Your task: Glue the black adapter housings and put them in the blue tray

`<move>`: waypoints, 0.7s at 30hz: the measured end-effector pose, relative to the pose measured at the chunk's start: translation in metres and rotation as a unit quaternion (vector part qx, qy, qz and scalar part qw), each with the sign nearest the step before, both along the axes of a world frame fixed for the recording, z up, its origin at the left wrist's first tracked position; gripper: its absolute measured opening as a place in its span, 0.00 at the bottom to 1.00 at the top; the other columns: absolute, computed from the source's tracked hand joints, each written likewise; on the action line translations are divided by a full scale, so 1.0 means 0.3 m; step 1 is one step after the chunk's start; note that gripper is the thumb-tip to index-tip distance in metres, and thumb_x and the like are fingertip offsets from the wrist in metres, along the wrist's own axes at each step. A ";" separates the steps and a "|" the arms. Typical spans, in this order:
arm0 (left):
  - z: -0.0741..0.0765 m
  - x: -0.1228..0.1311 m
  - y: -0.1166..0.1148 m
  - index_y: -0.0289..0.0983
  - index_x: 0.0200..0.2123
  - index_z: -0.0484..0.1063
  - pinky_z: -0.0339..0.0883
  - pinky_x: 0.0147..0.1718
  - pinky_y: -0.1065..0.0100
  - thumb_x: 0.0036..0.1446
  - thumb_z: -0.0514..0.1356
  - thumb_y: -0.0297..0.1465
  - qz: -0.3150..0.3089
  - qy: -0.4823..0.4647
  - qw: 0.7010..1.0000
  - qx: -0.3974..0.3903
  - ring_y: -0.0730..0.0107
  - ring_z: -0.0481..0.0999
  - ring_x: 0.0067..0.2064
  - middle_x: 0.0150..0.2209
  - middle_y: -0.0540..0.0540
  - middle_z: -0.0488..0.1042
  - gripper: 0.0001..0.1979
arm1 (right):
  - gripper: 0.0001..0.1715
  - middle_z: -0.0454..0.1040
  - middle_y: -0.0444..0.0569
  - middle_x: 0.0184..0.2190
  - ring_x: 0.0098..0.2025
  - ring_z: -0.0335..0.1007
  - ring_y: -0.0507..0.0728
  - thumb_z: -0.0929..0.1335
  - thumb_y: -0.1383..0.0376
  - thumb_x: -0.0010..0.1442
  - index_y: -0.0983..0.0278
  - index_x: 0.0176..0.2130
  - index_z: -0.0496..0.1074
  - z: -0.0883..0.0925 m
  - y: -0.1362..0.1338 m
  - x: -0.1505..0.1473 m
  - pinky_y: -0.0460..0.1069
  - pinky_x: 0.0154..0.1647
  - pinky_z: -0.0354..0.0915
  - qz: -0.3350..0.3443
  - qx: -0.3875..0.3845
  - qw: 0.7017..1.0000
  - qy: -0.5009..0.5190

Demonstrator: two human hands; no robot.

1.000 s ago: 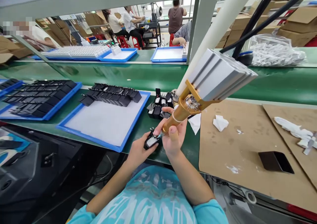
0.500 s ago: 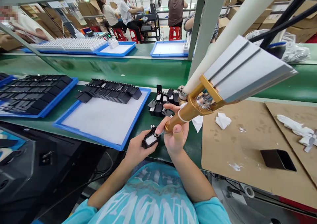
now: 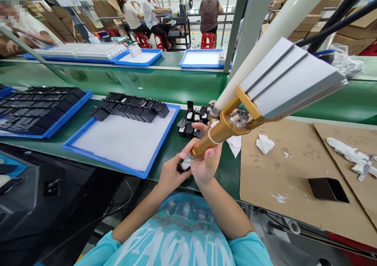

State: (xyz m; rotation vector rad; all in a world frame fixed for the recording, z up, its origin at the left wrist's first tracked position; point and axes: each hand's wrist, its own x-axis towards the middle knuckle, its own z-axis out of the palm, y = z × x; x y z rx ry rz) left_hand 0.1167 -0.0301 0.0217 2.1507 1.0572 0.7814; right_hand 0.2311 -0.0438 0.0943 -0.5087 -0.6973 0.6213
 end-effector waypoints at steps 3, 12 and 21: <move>-0.005 0.017 -0.001 0.41 0.48 0.71 0.72 0.36 0.67 0.51 0.64 0.32 -0.003 -0.046 0.999 0.014 0.64 0.80 0.37 0.40 0.48 0.80 0.19 | 0.22 0.72 0.47 0.46 0.16 0.67 0.47 0.65 0.48 0.56 0.53 0.48 0.67 -0.001 0.001 -0.006 0.47 0.10 0.60 0.008 -0.011 1.000 -0.004; -0.024 0.026 0.006 0.40 0.46 0.71 0.74 0.40 0.64 0.52 0.64 0.34 -0.001 -0.069 0.996 0.049 0.62 0.80 0.40 0.41 0.47 0.80 0.17 | 0.21 0.72 0.46 0.45 0.15 0.65 0.47 0.64 0.47 0.56 0.53 0.46 0.66 -0.002 -0.004 0.002 0.47 0.10 0.61 0.006 -0.017 1.000 -0.012; -0.030 -0.022 0.025 0.41 0.50 0.68 0.73 0.42 0.65 0.55 0.63 0.35 0.038 -0.033 0.997 0.060 0.62 0.80 0.43 0.46 0.45 0.79 0.19 | 0.21 0.70 0.46 0.46 0.16 0.66 0.47 0.62 0.47 0.57 0.52 0.46 0.67 -0.005 -0.004 0.022 0.48 0.11 0.62 -0.021 -0.016 1.000 -0.003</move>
